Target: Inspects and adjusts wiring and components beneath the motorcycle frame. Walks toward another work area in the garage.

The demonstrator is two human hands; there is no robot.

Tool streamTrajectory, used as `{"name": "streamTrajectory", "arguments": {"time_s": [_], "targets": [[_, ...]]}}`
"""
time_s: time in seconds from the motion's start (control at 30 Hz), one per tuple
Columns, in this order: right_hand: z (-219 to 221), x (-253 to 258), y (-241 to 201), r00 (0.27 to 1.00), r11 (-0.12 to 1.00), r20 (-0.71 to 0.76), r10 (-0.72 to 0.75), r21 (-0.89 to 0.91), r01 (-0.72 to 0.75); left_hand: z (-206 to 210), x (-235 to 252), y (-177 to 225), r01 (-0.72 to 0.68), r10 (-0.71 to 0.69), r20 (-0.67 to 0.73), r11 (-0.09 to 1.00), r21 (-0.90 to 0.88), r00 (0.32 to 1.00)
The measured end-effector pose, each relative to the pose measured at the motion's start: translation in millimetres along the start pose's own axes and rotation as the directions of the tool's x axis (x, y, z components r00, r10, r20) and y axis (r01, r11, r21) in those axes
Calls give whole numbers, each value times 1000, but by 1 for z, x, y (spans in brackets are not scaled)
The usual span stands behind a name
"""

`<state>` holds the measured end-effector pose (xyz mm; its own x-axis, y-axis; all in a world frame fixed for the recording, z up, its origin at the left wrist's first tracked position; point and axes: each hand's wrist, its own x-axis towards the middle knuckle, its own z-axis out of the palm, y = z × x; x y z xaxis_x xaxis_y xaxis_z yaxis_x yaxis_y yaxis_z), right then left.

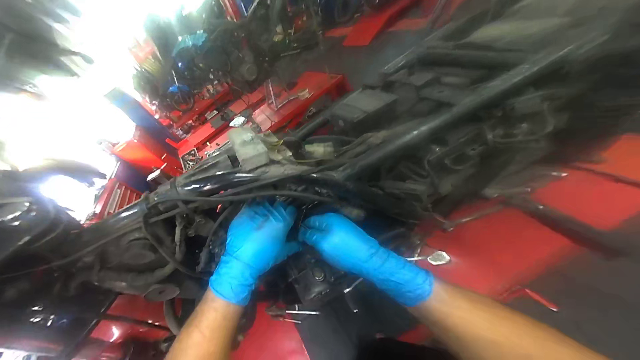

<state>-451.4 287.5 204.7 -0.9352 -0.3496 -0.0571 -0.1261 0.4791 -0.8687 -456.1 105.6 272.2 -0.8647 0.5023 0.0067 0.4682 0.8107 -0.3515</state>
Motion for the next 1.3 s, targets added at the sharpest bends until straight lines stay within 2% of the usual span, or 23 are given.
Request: {"name": "streamTrajectory", "arguments": {"time_s": [0.1,0.17,0.3,0.4,0.5,0.57,0.63,0.73,0.8,0.9,1.0,1.07,1.13,1.2,1.3], "targets": [[24,-2,20,966,954,-193,-173,-278,115,1,-1,-3,-45,44,-48,999,-12,998],[35,7,40,927,894,-251,-277,-422,153,4,-1,-4,-54,54,-64,998,-10,996],[34,29,54,979,853,-135,-150,-519,59,1,-1,-1,-40,40,-34,999,1,999],[29,24,43,983,884,-96,-157,-457,96,-1,2,1,-32,32,-11,999,6,999],[12,8,13,995,982,-68,-75,-179,62,0,5,-2,-47,47,-13,999,4,999],[4,1,-1,997,995,-68,-26,-98,20,2,3,-3,-54,54,-10,999,0,999],[11,-3,1,985,984,-159,-74,-169,47,1,2,-3,-62,62,-23,998,0,998],[26,-2,22,926,927,-306,-220,-362,101,-3,-2,-4,-71,69,-67,997,-20,995],[32,7,35,921,878,-297,-253,-470,90,-4,-4,-2,-54,53,-56,998,-14,997],[30,23,45,974,848,-182,-134,-530,17,-4,-3,1,-19,19,-29,1000,2,999],[21,21,39,987,871,-99,-129,-487,65,-4,0,1,-18,18,-19,1000,14,1000],[11,11,20,998,952,-8,-69,-298,63,-4,-1,0,-22,22,-29,1000,19,999],[-3,3,-2,998,994,57,34,-103,-28,-5,-3,0,-21,21,-38,1000,8,999],[-7,-1,-9,1000,995,-1,20,-98,-20,-5,-4,1,-21,21,-45,1000,6,999],[8,-5,8,976,961,-173,-135,-263,87,-4,-1,-1,-35,34,-54,999,-19,998]]}}
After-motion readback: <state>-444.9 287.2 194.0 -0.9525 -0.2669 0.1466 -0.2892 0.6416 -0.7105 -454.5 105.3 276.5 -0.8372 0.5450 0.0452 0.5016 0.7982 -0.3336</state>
